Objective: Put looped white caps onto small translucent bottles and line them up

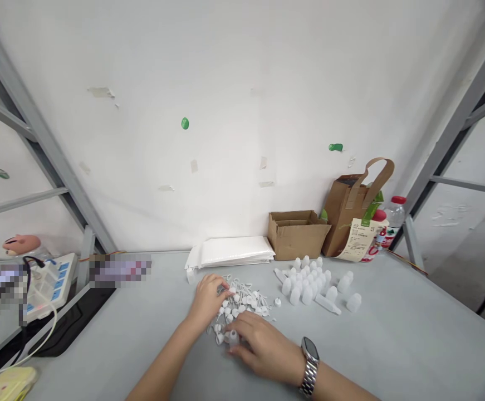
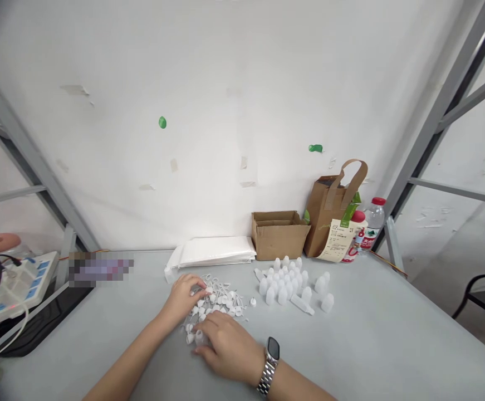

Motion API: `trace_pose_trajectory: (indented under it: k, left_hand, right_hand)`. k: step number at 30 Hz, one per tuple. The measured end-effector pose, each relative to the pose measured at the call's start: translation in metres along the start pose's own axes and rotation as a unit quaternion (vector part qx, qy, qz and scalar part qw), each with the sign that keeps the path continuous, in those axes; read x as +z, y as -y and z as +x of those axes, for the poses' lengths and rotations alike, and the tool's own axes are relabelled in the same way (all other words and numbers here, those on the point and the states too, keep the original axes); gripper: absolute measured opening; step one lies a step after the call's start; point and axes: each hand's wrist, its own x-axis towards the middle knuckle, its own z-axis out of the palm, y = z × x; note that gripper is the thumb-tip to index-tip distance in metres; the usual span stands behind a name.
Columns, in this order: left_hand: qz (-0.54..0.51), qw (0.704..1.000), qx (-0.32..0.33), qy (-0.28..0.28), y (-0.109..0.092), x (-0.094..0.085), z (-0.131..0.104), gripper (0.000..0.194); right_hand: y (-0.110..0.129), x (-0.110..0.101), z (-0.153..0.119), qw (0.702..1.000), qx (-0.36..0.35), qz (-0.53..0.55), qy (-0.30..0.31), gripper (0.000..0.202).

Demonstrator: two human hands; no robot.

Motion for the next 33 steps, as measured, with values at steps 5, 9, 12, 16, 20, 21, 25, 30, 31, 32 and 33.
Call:
trace_pose_trajectory:
  k: [5,9,12,16,20,21,25,30,31,32,33]
  left_hand:
    - [-0.082,0.996,-0.037,0.002,-0.002,-0.002,0.0,0.006]
    - [-0.118,0.992,-0.053,0.012,-0.003,-0.003,0.001,0.007]
    - [-0.132,0.99,-0.058,0.008,-0.005,-0.005,0.0,0.007]
    - [-0.132,0.99,-0.054,-0.015,-0.008,-0.009,0.0,0.026]
    - [-0.124,0.991,-0.042,-0.007,-0.01,-0.01,0.0,0.025]
    - [-0.124,0.991,-0.04,-0.002,-0.011,-0.01,0.0,0.021]
    - [-0.124,0.992,-0.021,0.01,-0.017,-0.009,-0.004,0.017]
    - [-0.139,0.989,0.038,0.033,-0.029,-0.011,-0.011,0.018]
    - [-0.142,0.988,0.044,0.037,-0.03,-0.012,-0.012,0.018]
    - [-0.144,0.987,0.049,0.04,-0.031,-0.012,-0.012,0.018]
    - [-0.145,0.987,0.053,0.041,-0.032,-0.012,-0.013,0.018]
  right_hand:
    - [-0.001,-0.007,0.001,0.991,0.089,0.074,-0.072,0.034]
    - [-0.006,-0.009,0.004,0.973,0.141,0.142,-0.112,0.032]
    - [-0.012,-0.009,0.007,0.963,0.164,0.165,-0.139,0.03]
    - [-0.016,-0.008,0.009,0.955,0.174,0.185,-0.154,0.03]
    - [-0.019,-0.01,0.011,0.956,0.17,0.15,-0.187,0.024]
    - [-0.019,-0.01,0.012,0.956,0.172,0.134,-0.196,0.023]
    - [-0.021,-0.012,0.013,0.956,0.182,0.092,-0.21,0.026]
    - [-0.024,-0.013,0.013,0.958,0.185,0.074,-0.209,0.027]
    - [-0.025,-0.013,0.013,0.958,0.185,0.073,-0.208,0.025]
    - [-0.025,-0.013,0.013,0.958,0.185,0.072,-0.207,0.022]
    - [-0.025,-0.013,0.013,0.959,0.184,0.071,-0.205,0.02]
